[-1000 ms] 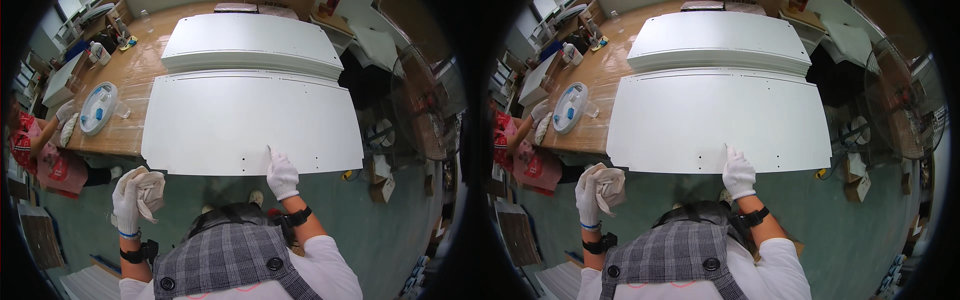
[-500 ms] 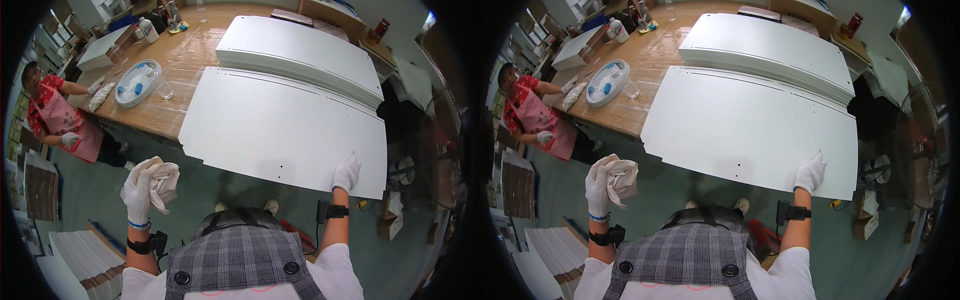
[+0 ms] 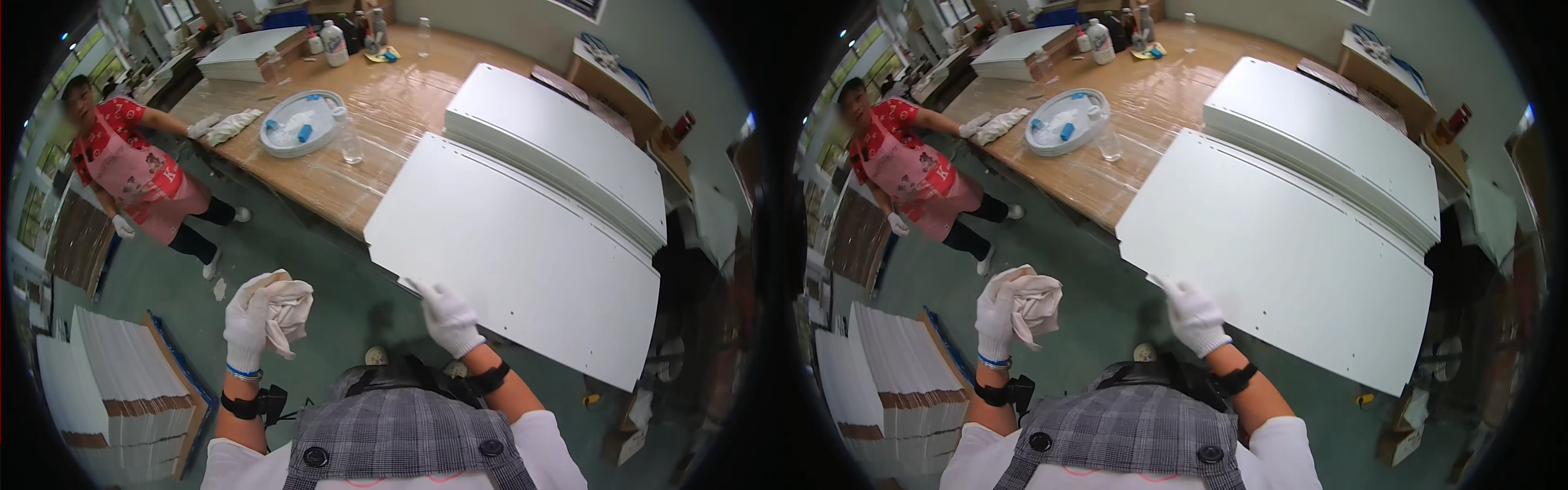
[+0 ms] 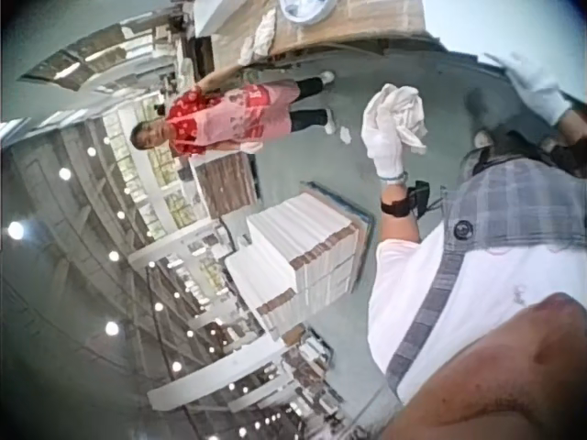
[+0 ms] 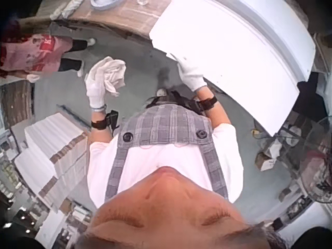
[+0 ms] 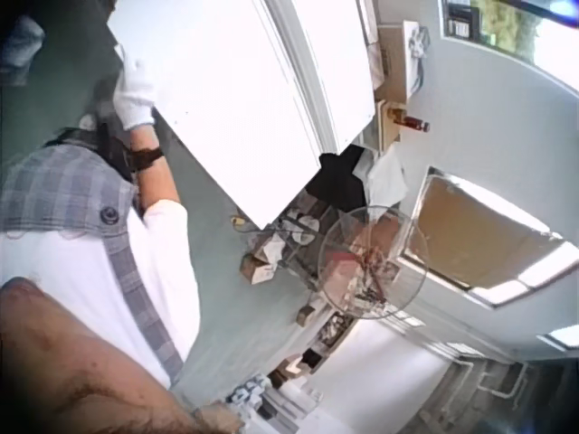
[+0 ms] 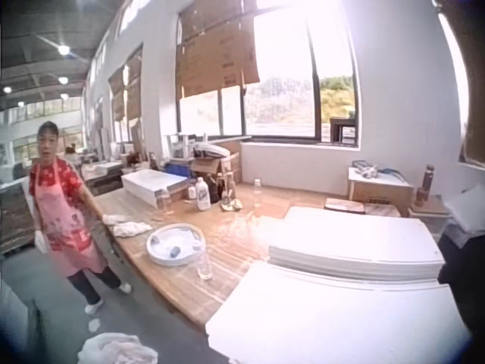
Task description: Cleaning and inspecting white furniture panels using a cloth and scraper tool in a manufacturing setting.
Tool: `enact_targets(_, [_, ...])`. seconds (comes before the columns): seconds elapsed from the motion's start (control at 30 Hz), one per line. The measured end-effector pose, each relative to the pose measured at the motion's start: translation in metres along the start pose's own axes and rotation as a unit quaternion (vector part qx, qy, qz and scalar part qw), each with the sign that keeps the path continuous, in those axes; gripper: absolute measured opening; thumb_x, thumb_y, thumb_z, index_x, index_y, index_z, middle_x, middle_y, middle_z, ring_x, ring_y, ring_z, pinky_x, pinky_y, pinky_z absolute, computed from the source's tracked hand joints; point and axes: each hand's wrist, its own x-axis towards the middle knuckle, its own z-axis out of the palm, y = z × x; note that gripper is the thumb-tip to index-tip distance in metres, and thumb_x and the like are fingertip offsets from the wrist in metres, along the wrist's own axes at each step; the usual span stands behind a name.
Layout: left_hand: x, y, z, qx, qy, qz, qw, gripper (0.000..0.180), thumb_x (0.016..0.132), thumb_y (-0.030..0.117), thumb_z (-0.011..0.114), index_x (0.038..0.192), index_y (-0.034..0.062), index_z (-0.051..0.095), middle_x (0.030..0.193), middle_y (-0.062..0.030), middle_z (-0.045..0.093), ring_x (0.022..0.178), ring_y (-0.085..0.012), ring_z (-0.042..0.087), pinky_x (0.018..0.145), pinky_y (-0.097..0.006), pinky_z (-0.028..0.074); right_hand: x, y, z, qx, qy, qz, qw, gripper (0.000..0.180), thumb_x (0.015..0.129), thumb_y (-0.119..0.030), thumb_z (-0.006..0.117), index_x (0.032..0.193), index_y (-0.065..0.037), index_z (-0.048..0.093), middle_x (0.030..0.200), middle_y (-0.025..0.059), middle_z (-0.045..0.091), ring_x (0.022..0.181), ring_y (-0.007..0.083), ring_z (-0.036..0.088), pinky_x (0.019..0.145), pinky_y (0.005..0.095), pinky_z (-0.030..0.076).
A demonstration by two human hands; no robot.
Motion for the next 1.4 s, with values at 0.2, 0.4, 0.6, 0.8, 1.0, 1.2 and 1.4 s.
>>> enact_targets(0.2, [-0.003, -0.01, -0.006, 0.001, 0.006, 0.003, 1.0, 0.031, 0.095, 0.016, 0.051, 0.116, -0.0064, 0.057, 0.109, -0.0127, 0.064, 0.097, -0.0165, 0.062, 0.087, -0.028, 0.049, -0.01, 0.044, -0.002, -0.215, 0.124, 0.114, 0.962, 0.057, 0.078, -0.003, 0.052, 0.133, -0.018, 0.049, 0.085, 0.0107, 0.059, 0.07, 0.0299, 0.059, 0.059, 0.0418, 0.05])
enact_targets(0.4, [-0.002, -0.016, -0.002, -0.005, 0.014, 0.001, 1.0, 0.033, 0.095, 0.019, 0.052, 0.115, -0.0065, 0.058, 0.109, -0.0137, 0.065, 0.097, -0.0171, 0.062, 0.088, -0.028, 0.049, -0.02, 0.047, -0.016, -0.136, 0.022, 0.011, 0.99, 0.052, 0.076, -0.003, 0.053, 0.127, -0.016, 0.054, 0.082, 0.0111, 0.057, 0.07, 0.031, 0.059, 0.058, 0.0421, 0.05])
enact_targets(0.6, [0.016, -0.014, 0.015, -0.019, -0.011, 0.001, 1.0, 0.032, 0.094, 0.017, 0.053, 0.114, -0.0067, 0.058, 0.107, -0.0136, 0.065, 0.096, -0.017, 0.063, 0.088, -0.028, 0.049, -0.014, 0.057, -0.025, -0.122, 0.016, 0.011, 0.992, 0.045, 0.079, -0.004, 0.052, 0.122, -0.016, 0.055, 0.082, 0.0108, 0.058, 0.068, 0.0312, 0.06, 0.057, 0.0418, 0.049])
enact_targets(0.8, [0.003, 0.005, 0.007, -0.068, 0.021, -0.056, 0.996, 0.029, 0.092, 0.012, 0.054, 0.114, -0.0073, 0.057, 0.105, -0.0141, 0.066, 0.091, -0.0174, 0.065, 0.082, -0.027, 0.053, -0.001, 0.026, -0.034, -0.019, -0.039, -0.054, 0.998, 0.033, 0.083, -0.007, 0.054, 0.115, -0.014, 0.061, 0.086, 0.0143, 0.061, 0.075, 0.0346, 0.061, 0.063, 0.0429, 0.05])
enact_targets(1.0, [0.006, -0.003, 0.019, -0.05, -0.058, -0.031, 0.997, 0.029, 0.092, 0.015, 0.056, 0.117, 0.0018, 0.061, 0.108, -0.005, 0.066, 0.096, -0.0097, 0.06, 0.085, -0.024, 0.048, -0.009, 0.049, -0.019, 0.013, 0.136, 0.117, 0.984, 0.04, 0.091, -0.005, 0.044, 0.129, -0.005, 0.053, 0.114, 0.0242, 0.059, 0.103, 0.0369, 0.057, 0.09, 0.0408, 0.046])
enact_targets(1.2, [-0.006, -0.01, 0.008, -0.035, -0.033, -0.067, 0.997, 0.03, 0.093, 0.018, 0.055, 0.118, 0.0007, 0.06, 0.112, -0.0066, 0.065, 0.101, -0.0124, 0.061, 0.091, -0.026, 0.047, -0.004, 0.068, -0.006, -0.216, 0.033, 0.089, 0.972, 0.046, 0.094, -0.024, 0.045, 0.14, -0.029, 0.042, 0.119, 0.0199, 0.059, 0.097, 0.0365, 0.062, 0.076, 0.0425, 0.053])
enact_targets(1.4, [-0.004, -0.016, 0.005, -0.09, -0.039, -0.038, 0.994, 0.03, 0.092, 0.013, 0.054, 0.119, 0.0003, 0.058, 0.113, -0.0069, 0.065, 0.101, -0.0126, 0.061, 0.092, -0.027, 0.047, 0.002, 0.08, 0.0, -0.217, 0.087, 0.025, 0.972, 0.045, 0.093, -0.024, 0.045, 0.139, -0.028, 0.044, 0.116, 0.0204, 0.06, 0.094, 0.0374, 0.062, 0.076, 0.0448, 0.053])
